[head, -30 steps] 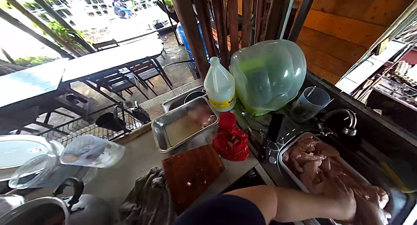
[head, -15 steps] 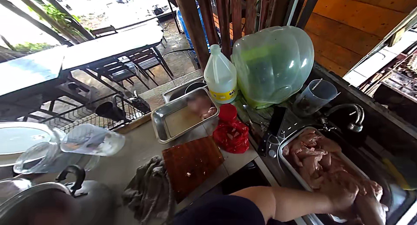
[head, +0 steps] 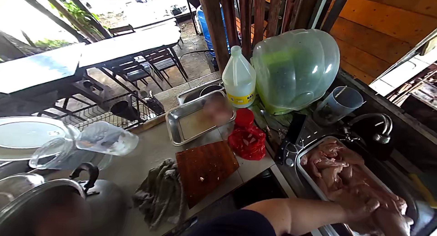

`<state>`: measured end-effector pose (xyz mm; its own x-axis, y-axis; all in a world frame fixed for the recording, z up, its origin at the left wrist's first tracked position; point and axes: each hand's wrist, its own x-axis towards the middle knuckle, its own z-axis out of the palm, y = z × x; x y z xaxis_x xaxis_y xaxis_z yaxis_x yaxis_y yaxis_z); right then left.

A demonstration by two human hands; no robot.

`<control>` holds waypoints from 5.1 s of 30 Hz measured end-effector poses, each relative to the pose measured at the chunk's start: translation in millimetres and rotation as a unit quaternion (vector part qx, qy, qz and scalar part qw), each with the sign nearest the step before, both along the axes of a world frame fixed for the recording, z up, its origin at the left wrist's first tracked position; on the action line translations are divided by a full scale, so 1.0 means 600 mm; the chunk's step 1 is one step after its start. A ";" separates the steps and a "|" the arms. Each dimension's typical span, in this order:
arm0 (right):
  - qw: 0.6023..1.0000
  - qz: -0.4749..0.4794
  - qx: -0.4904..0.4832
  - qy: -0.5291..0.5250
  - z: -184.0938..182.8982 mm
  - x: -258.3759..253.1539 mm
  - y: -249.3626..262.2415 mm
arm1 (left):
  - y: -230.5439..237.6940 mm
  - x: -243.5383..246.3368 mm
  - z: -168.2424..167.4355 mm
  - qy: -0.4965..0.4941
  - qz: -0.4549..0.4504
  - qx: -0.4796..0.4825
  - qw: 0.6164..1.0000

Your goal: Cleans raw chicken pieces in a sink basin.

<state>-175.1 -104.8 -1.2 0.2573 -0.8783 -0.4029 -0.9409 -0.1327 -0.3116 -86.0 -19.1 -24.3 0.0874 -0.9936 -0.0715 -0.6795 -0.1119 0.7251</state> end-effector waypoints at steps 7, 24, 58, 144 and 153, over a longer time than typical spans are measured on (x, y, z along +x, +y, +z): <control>0.987 -0.074 0.043 -0.134 0.124 0.089 0.097 | 0.027 0.053 0.058 0.034 0.095 0.097 0.990; 0.983 -0.180 0.009 0.019 0.007 0.027 0.061 | -0.002 0.033 -0.051 -0.175 -0.069 0.005 0.982; 0.997 0.074 0.006 -0.028 0.001 -0.031 -0.060 | -0.003 0.002 -0.060 -0.125 0.010 -0.183 0.975; 0.993 -0.109 -0.032 -0.031 -0.003 0.011 -0.007 | -0.078 0.100 -0.002 0.075 0.123 0.188 0.972; 0.991 -0.129 -0.011 -0.044 0.002 0.012 0.001 | -0.084 0.083 -0.012 -0.002 0.136 0.184 0.974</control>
